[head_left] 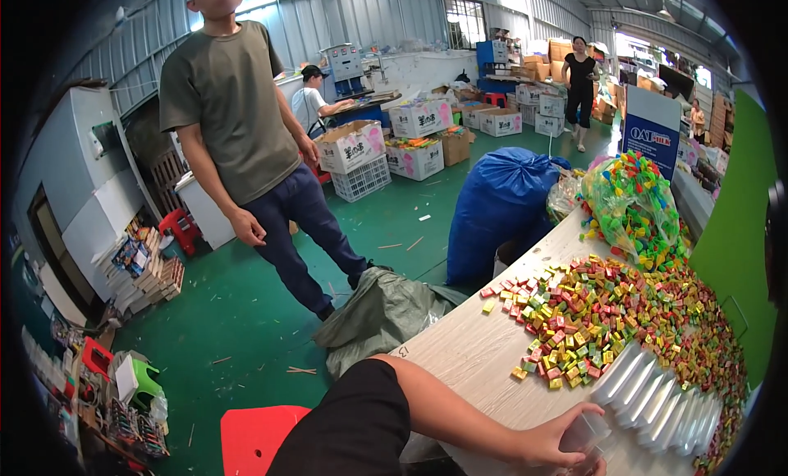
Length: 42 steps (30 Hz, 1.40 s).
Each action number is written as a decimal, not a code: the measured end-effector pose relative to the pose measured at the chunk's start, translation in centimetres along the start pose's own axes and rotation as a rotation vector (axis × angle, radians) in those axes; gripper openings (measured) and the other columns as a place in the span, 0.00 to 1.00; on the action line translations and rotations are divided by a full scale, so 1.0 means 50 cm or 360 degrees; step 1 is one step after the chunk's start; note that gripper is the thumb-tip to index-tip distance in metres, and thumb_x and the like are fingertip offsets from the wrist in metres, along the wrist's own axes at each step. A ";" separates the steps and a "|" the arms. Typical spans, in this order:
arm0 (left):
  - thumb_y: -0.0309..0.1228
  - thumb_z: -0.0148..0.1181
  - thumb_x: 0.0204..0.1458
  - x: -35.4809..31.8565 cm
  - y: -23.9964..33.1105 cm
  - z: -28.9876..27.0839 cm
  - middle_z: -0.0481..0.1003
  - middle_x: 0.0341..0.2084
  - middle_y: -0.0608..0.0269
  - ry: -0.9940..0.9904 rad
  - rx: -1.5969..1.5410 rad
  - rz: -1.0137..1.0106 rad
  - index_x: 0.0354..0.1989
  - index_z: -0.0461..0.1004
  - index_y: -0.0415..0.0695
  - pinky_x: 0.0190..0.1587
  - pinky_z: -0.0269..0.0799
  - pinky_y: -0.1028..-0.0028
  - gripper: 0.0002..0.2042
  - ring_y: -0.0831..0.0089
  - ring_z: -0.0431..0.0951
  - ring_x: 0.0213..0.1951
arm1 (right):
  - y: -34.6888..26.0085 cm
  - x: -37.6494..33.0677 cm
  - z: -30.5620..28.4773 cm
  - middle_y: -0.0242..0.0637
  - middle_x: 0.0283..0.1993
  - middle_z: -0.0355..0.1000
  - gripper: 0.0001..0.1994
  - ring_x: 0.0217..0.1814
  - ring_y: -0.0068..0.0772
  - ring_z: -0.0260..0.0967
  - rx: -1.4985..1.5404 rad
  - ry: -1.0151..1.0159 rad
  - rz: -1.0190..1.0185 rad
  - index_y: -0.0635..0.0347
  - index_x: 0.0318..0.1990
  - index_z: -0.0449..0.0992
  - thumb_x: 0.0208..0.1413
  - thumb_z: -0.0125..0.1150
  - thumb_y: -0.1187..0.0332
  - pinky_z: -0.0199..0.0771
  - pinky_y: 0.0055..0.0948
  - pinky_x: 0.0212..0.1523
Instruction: Organizing and stacking clear plastic containers on a workbench in a factory.
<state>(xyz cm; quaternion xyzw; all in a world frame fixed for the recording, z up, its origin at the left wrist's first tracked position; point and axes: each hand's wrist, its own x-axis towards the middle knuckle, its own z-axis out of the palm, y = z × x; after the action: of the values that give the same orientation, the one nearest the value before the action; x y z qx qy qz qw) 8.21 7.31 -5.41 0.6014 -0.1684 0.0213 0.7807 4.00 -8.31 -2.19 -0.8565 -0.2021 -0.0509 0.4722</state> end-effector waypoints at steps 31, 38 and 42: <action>0.47 0.67 0.46 -0.006 0.068 0.016 0.60 0.54 0.53 0.0152 0.0268 0.0154 0.62 0.49 0.41 0.58 0.58 0.65 0.42 0.65 0.61 0.56 | -0.015 0.010 -0.001 0.52 0.62 0.53 0.25 0.66 0.45 0.52 0.0335 -0.0118 0.0149 0.69 0.61 0.45 0.61 0.45 0.70 0.50 0.38 0.65; 0.48 0.64 0.48 -0.009 0.072 0.015 0.54 0.58 0.51 0.0051 0.0123 0.0022 0.65 0.45 0.41 0.61 0.52 0.65 0.43 0.63 0.55 0.60 | -0.004 0.005 0.001 0.52 0.62 0.53 0.25 0.64 0.44 0.53 0.0386 -0.0087 0.0222 0.68 0.61 0.46 0.60 0.46 0.71 0.53 0.37 0.63; 0.46 0.62 0.50 -0.004 0.055 0.007 0.59 0.54 0.50 0.0067 0.0265 0.0180 0.64 0.47 0.39 0.57 0.59 0.63 0.40 0.61 0.62 0.56 | 0.005 0.007 0.005 0.53 0.61 0.53 0.26 0.64 0.44 0.54 0.0383 -0.0053 0.0156 0.68 0.61 0.46 0.60 0.48 0.71 0.53 0.37 0.63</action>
<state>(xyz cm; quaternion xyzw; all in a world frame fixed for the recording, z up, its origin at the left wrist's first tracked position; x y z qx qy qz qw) 7.28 7.77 -2.81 0.6530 -0.1832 0.0919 0.7291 4.39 -8.09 -2.44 -0.8032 -0.1725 0.0111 0.5700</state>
